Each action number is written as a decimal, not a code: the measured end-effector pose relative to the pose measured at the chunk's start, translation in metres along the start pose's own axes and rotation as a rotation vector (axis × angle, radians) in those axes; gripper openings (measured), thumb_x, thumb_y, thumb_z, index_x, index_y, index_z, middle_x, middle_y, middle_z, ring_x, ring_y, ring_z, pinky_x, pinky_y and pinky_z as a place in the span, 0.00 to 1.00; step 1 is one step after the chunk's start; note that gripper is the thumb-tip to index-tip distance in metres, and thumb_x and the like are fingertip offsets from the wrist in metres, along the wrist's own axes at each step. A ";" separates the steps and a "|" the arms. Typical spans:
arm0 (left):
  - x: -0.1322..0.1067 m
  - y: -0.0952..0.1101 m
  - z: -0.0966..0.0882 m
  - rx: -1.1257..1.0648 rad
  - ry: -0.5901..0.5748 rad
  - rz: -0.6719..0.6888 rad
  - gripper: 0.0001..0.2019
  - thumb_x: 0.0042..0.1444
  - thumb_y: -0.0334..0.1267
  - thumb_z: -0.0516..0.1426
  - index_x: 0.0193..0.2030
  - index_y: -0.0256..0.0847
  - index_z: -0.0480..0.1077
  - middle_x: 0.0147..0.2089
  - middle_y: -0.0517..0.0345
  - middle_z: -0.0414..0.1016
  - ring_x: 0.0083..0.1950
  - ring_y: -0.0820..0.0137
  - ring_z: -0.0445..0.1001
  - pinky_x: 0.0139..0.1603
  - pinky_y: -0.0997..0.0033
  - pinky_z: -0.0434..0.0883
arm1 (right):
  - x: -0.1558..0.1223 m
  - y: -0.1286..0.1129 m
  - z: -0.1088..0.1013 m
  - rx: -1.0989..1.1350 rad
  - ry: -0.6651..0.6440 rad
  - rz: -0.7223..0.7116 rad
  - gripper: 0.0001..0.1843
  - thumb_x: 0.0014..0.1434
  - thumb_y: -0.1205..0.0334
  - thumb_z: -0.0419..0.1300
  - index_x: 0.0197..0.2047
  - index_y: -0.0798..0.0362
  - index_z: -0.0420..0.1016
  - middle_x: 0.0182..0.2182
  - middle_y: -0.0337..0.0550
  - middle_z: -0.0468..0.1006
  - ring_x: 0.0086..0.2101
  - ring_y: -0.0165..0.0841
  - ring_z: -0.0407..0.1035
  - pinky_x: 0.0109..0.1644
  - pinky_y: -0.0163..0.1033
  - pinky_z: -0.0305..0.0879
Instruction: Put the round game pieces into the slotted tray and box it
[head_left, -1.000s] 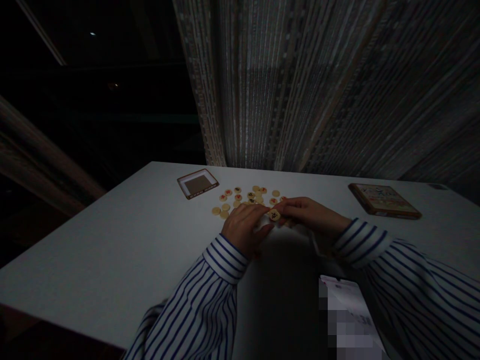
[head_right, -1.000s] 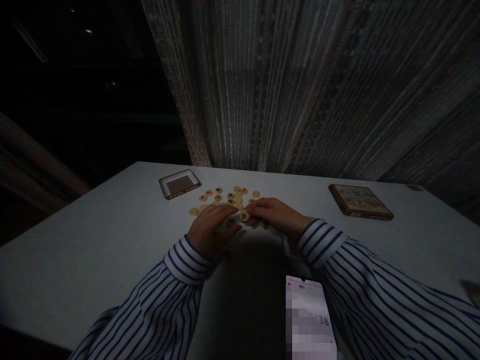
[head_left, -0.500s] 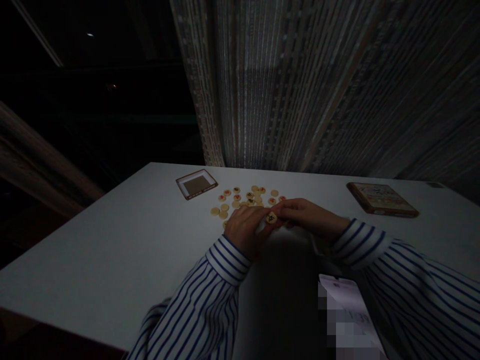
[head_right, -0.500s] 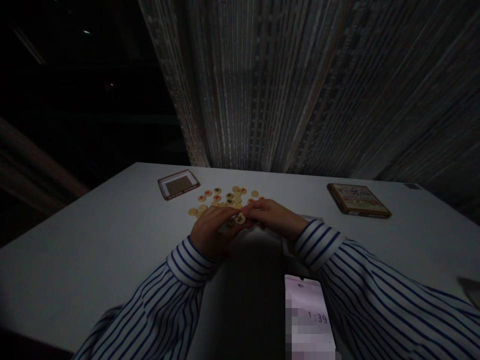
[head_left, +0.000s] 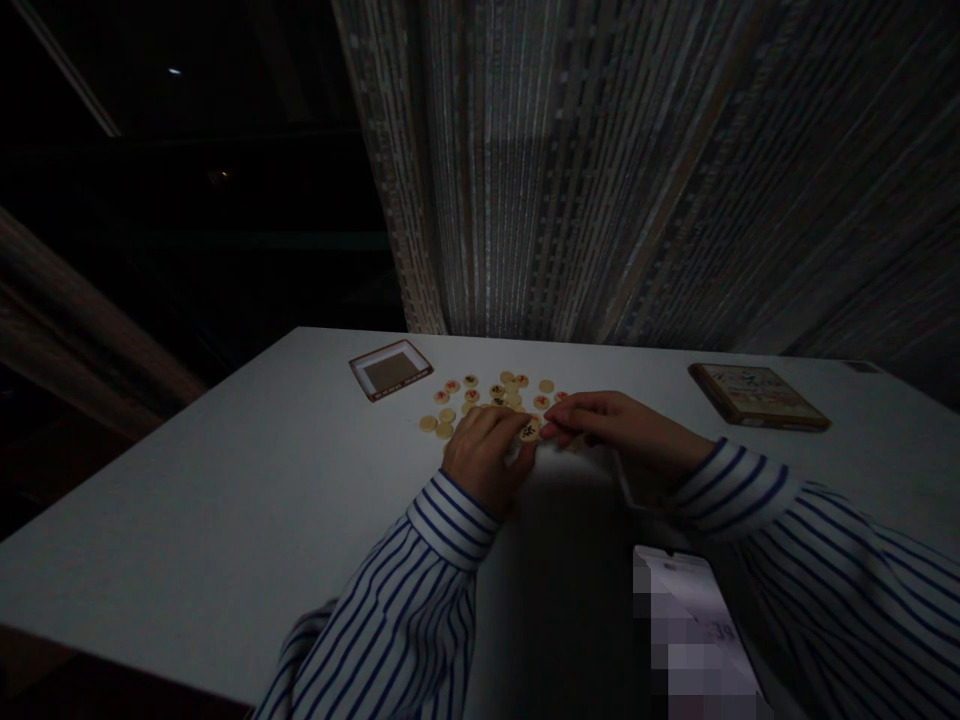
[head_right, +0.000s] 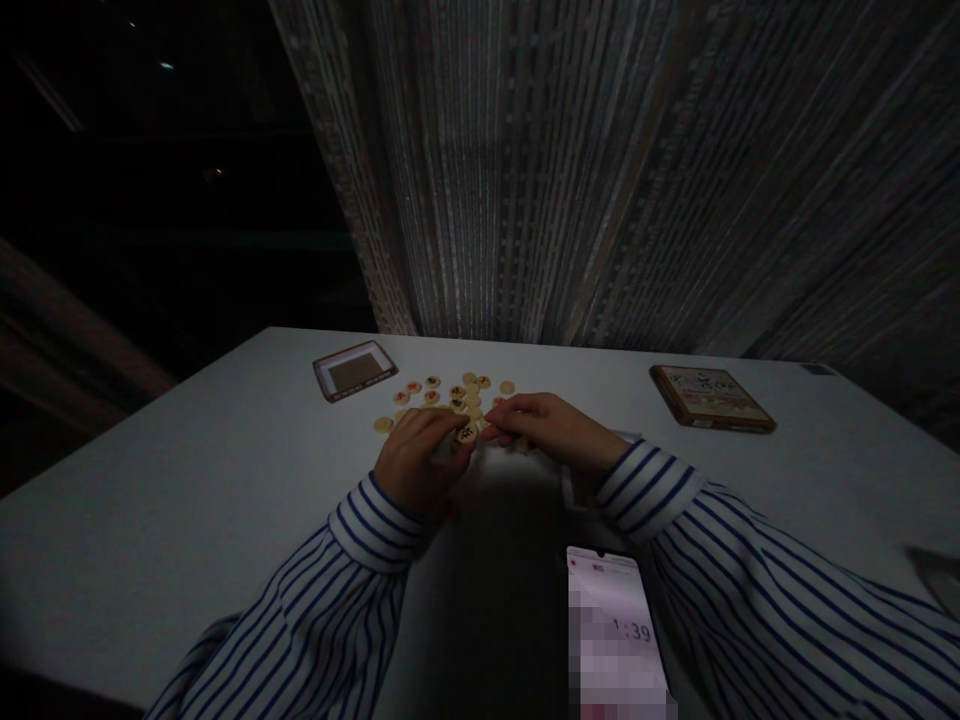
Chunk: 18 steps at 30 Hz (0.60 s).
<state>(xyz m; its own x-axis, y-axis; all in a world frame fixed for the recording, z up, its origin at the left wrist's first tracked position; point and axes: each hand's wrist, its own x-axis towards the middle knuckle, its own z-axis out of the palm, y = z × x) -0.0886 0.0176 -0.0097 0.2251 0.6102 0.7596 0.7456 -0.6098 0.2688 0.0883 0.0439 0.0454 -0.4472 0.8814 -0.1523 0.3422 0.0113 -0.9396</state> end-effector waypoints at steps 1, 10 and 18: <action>0.000 0.000 0.000 0.009 0.010 -0.002 0.10 0.49 0.33 0.57 0.40 0.37 0.71 0.36 0.51 0.74 0.39 0.65 0.70 0.40 0.63 0.69 | -0.002 0.000 -0.002 0.008 0.005 -0.010 0.16 0.51 0.52 0.57 0.34 0.57 0.74 0.35 0.45 0.77 0.32 0.28 0.67 0.40 0.37 0.61; 0.000 0.001 0.000 -0.050 0.017 -0.037 0.10 0.49 0.35 0.58 0.40 0.39 0.70 0.37 0.52 0.75 0.40 0.66 0.71 0.41 0.61 0.70 | -0.026 0.004 -0.022 -0.074 0.218 -0.089 0.18 0.51 0.49 0.58 0.36 0.55 0.74 0.37 0.46 0.78 0.38 0.34 0.70 0.47 0.41 0.61; 0.000 0.004 -0.003 -0.060 -0.005 -0.013 0.10 0.50 0.36 0.57 0.41 0.38 0.69 0.38 0.51 0.75 0.41 0.66 0.71 0.41 0.62 0.70 | -0.061 0.018 -0.028 -0.113 0.413 -0.112 0.17 0.51 0.47 0.57 0.35 0.52 0.74 0.36 0.44 0.79 0.40 0.36 0.70 0.47 0.43 0.63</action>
<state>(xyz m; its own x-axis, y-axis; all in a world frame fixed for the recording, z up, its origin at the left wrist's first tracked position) -0.0870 0.0136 -0.0066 0.2192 0.6206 0.7529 0.7096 -0.6310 0.3135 0.1446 0.0040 0.0463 -0.1266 0.9864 0.1050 0.4086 0.1483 -0.9006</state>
